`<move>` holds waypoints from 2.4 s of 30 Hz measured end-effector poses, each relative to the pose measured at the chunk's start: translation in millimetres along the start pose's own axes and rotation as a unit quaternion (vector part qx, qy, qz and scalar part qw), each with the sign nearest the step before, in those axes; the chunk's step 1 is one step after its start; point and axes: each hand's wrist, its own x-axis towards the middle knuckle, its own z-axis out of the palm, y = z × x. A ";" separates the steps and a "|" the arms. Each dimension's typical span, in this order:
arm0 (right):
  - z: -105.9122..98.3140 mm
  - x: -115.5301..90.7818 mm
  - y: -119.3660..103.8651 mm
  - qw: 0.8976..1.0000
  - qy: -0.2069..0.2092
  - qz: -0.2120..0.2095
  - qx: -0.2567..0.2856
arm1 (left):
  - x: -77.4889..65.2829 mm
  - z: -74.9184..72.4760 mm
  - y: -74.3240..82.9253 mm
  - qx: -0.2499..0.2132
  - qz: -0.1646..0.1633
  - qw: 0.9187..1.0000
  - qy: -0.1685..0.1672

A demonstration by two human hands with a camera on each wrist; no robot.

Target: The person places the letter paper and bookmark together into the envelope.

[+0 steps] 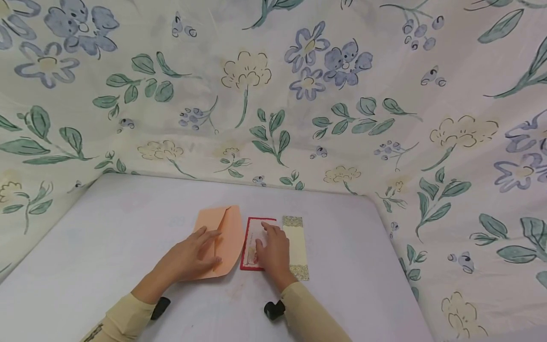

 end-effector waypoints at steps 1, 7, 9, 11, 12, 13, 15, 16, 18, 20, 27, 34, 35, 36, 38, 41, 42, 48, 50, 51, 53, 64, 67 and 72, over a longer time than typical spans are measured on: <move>-0.9 -0.1 0.3 1.000 0.002 0.003 -0.001 | 0.1 -0.3 0.3 0.000 -0.002 1.000 -0.001; -5.4 -1.0 3.5 1.000 0.006 0.021 -0.012 | 0.5 -1.3 2.1 -0.001 -0.005 1.000 -0.004; -6.0 -0.9 5.1 0.999 0.002 0.027 -0.016 | 0.5 -1.1 2.1 0.001 -0.005 1.000 -0.003; -6.3 -0.6 6.8 0.999 0.000 0.030 -0.022 | 0.5 -1.0 2.1 0.001 -0.006 1.000 -0.001; -6.4 -0.4 7.8 0.999 0.000 0.030 -0.025 | 0.4 -1.0 2.1 0.001 -0.006 1.000 0.000; -6.5 -0.2 8.2 0.999 -0.001 0.032 -0.028 | 0.3 -0.9 1.9 0.001 -0.004 1.000 0.001; -6.6 -0.2 9.0 0.999 -0.002 0.034 -0.035 | 0.2 -0.8 1.6 0.001 -0.004 1.000 0.001; -6.8 -0.5 9.0 0.999 -0.001 0.036 -0.035 | 0.2 -0.9 1.7 0.000 -0.003 1.000 0.001; -7.4 -1.3 8.9 0.999 -0.001 0.038 -0.037 | 0.3 -0.8 1.4 0.000 -0.004 1.000 0.000; -7.8 -2.1 8.5 0.998 -0.004 0.044 -0.038 | 0.5 -0.6 1.1 0.001 -0.004 1.000 0.000; -9.5 -3.8 7.0 0.997 -0.018 0.062 -0.032 | 1.1 0.0 0.2 0.001 -0.003 1.000 -0.002; -9.1 -3.5 6.1 0.997 -0.020 0.063 -0.037 | 1.5 1.2 -0.8 -0.001 -0.003 1.000 -0.001; -9.0 -3.4 5.8 0.997 -0.020 0.062 -0.036 | 1.5 1.2 -1.0 -0.001 -0.003 1.000 -0.002; -8.9 -3.2 5.5 0.997 -0.020 0.061 -0.033 | 1.5 1.2 -1.1 -0.001 -0.004 1.000 -0.002; -8.7 -3.1 5.1 0.998 -0.021 0.058 -0.030 | 1.4 1.1 -1.2 -0.001 -0.004 1.000 -0.004; -8.2 -2.8 4.7 0.998 -0.022 0.057 -0.028 | 1.3 0.4 -0.9 -0.003 -0.006 1.000 -0.006; -7.9 -2.7 4.6 0.998 -0.023 0.058 -0.027 | 1.2 0.0 -0.6 -0.004 -0.007 1.000 -0.007; -8.1 -3.0 2.8 0.997 -0.032 0.070 -0.014 | 0.2 -1.9 1.5 -0.011 -0.007 1.000 -0.009; -8.5 -2.1 2.2 0.997 -0.040 0.073 -0.010 | -0.1 -2.1 1.7 -0.011 -0.007 1.000 -0.008; -8.5 -1.6 2.1 0.996 -0.044 0.075 -0.007 | -0.1 -2.2 1.9 -0.011 -0.007 1.000 -0.008; -8.7 -0.6 2.2 0.996 -0.050 0.075 -0.006 | -0.1 -2.1 2.0 -0.011 -0.008 1.000 -0.008; -8.0 -1.0 3.4 0.995 -0.055 0.081 0.019 | 0.0 -1.7 1.8 -0.012 -0.011 1.000 -0.011; -8.2 -1.2 3.4 0.995 -0.055 0.081 0.021 | 0.3 -1.7 1.7 -0.011 -0.010 1.000 -0.011; -7.4 -1.0 5.3 0.995 -0.055 0.079 0.024 | 0.0 -2.2 2.3 -0.013 -0.008 1.000 -0.010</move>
